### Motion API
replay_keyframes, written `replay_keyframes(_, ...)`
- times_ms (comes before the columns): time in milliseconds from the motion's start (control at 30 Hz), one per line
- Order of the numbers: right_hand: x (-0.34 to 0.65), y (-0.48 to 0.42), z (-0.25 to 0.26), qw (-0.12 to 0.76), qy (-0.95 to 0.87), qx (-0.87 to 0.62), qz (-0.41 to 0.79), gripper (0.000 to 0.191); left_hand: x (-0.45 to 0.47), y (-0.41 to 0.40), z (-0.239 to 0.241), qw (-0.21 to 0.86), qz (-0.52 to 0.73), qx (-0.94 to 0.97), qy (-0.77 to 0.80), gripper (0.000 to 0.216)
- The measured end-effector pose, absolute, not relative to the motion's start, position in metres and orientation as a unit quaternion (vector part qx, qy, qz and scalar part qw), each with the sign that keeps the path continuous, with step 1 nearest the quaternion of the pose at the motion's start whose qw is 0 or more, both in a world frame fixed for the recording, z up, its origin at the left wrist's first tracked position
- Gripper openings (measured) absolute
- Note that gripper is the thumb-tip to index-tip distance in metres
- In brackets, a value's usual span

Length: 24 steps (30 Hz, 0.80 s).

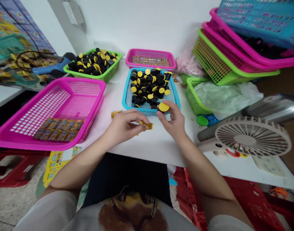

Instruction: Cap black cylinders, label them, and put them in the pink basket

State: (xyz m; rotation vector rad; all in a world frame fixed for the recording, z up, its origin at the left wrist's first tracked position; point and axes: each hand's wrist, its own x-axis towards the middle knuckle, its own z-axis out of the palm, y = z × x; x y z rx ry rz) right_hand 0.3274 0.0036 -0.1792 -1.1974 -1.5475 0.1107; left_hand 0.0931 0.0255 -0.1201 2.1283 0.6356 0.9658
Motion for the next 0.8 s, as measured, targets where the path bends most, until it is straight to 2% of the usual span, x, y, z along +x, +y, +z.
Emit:
replay_keyframes(67,0.331,0.008,-0.180,0.583,-0.635,-0.505,0.049,0.043,0.111,0.036,-0.112,0.367,0.413,0.808,0.206,0.010)
replay_keyframes(233,0.338,0.018,-0.182,0.635,-0.582,-0.507,0.008,0.042,0.141,0.070,-0.131,0.439,0.423,0.765,0.207,0.032)
replay_keyframes(467,0.334,0.010,-0.176,0.659,-0.576,-0.482,-0.037,0.035,0.132,0.077,-0.162,0.385,0.349,0.833,0.189,0.032)
replay_keyframes(567,0.332,0.005,-0.171,0.666,-0.581,-0.469,0.001,0.035,0.131,0.078,-0.161,0.387,0.328,0.843,0.180,0.031)
replay_keyframes(700,0.330,0.002,-0.166,0.687,-0.566,-0.451,0.069,0.040,0.134,0.079,-0.161,0.368,0.290,0.865,0.180,0.055)
replay_keyframes(800,0.330,0.001,-0.166,0.693,-0.555,-0.443,0.127,0.041,0.137,0.078,-0.167,0.368,0.270,0.871,0.183,0.061)
